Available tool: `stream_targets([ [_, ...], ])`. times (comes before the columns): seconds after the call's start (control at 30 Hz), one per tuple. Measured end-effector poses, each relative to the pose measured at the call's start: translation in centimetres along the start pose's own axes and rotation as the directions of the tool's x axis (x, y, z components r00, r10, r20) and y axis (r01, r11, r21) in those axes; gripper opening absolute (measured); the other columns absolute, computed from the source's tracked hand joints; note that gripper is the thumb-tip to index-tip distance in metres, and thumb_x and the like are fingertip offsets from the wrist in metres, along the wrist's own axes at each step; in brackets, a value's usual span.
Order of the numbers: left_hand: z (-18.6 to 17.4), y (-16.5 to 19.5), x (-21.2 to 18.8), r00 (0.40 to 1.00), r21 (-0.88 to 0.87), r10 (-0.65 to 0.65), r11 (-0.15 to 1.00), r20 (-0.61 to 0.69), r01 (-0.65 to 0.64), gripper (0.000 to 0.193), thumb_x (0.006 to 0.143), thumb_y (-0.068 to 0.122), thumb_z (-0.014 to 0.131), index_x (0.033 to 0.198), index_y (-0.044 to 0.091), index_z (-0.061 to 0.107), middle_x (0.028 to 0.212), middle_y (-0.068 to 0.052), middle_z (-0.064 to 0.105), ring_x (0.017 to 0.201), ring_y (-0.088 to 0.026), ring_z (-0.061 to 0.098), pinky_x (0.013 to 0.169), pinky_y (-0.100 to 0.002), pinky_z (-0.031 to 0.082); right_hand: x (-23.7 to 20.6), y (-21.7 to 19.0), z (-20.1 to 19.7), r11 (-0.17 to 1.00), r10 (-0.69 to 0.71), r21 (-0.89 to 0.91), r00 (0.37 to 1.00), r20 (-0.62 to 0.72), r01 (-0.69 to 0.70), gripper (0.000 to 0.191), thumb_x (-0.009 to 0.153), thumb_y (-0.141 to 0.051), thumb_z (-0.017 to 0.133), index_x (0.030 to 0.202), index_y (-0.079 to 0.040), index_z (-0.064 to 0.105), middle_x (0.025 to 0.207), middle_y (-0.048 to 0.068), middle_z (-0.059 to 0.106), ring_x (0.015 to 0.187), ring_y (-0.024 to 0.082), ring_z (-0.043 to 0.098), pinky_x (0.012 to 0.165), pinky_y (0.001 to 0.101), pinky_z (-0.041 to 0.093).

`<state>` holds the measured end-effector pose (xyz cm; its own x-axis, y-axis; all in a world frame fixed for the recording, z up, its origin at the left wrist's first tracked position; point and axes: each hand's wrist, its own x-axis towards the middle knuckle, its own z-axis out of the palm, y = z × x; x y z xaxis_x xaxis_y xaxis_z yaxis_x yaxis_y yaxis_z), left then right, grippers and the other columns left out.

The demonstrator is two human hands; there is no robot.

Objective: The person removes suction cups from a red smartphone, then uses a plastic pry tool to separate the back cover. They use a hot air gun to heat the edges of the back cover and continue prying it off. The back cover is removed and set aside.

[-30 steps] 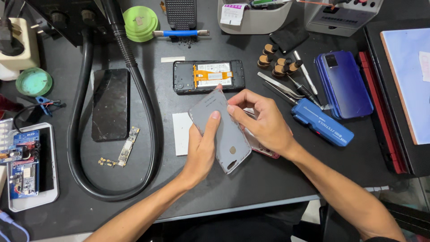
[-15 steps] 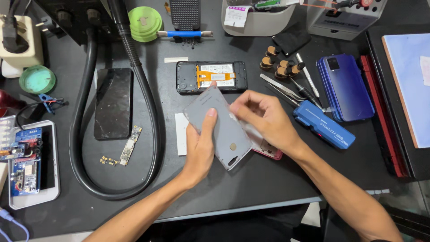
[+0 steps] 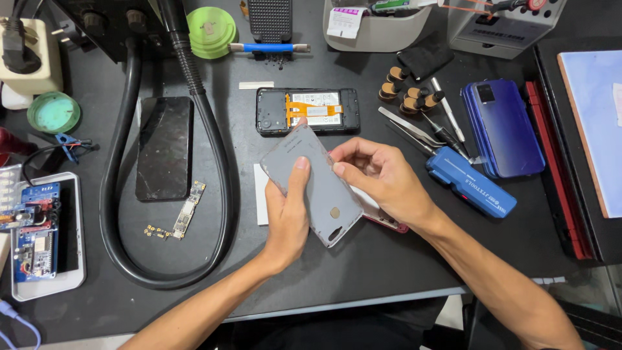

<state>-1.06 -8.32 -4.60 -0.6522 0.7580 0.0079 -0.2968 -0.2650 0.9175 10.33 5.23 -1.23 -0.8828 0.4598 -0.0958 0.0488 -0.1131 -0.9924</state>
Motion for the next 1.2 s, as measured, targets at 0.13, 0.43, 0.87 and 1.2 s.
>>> stream_targets([
  [0.13, 0.0, 0.0, 0.3, 1.0, -0.03, 0.03, 0.999, 0.008, -0.03, 0.052, 0.108, 0.026, 0.048, 0.153, -0.001, 0.045, 0.115, -0.008, 0.065, 0.102, -0.011, 0.06, 0.092, -0.028, 0.051, 0.1, -0.4, 0.1, 0.998, -0.023, -0.064, 0.999, 0.037, 0.026, 0.022, 0.099, -0.006, 0.063, 0.118, 0.006, 0.066, 0.106, 0.003, 0.068, 0.099, 0.006, 0.063, 0.09, 0.0245, 0.053],
  [0.43, 0.1, -0.2, 0.4, 0.997, -0.053, -0.053, 0.997, 0.062, 0.056, 0.051, 0.108, 0.026, 0.048, 0.149, -0.003, 0.048, 0.119, -0.007, 0.064, 0.104, -0.01, 0.059, 0.091, -0.028, 0.051, -0.2, -0.5, 0.3, 0.879, 0.001, -0.463, 0.97, -0.245, -0.118, 0.022, 0.101, -0.018, 0.064, 0.107, -0.001, 0.076, 0.083, 0.002, 0.072, 0.08, 0.004, 0.063, 0.072, 0.0241, 0.056],
  [0.87, 0.4, 0.6, 0.3, 0.992, 0.032, -0.039, 0.999, 0.122, 0.035, 0.055, 0.109, 0.026, 0.045, 0.16, 0.006, 0.04, 0.121, -0.007, 0.065, 0.107, -0.011, 0.059, 0.097, -0.027, 0.049, 0.4, -0.7, -0.9, 0.902, -0.106, -0.431, 0.981, -0.162, 0.026, 0.029, 0.107, -0.022, 0.058, 0.095, 0.0, 0.071, 0.082, -0.001, 0.067, 0.079, 0.003, 0.059, 0.073, 0.022, 0.049],
  [1.2, 0.6, 0.5, -0.1, 0.977, 0.085, -0.039, 0.996, 0.21, 0.021, 0.051, 0.108, 0.02, 0.045, 0.154, -0.002, 0.043, 0.147, -0.01, 0.056, 0.126, -0.015, 0.054, 0.11, -0.03, 0.042, 0.4, -0.7, -0.9, 0.929, -0.118, -0.36, 0.989, -0.087, 0.079, 0.015, 0.101, -0.016, 0.067, 0.098, -0.001, 0.068, 0.086, -0.001, 0.067, 0.077, 0.003, 0.06, 0.069, 0.0218, 0.05],
])
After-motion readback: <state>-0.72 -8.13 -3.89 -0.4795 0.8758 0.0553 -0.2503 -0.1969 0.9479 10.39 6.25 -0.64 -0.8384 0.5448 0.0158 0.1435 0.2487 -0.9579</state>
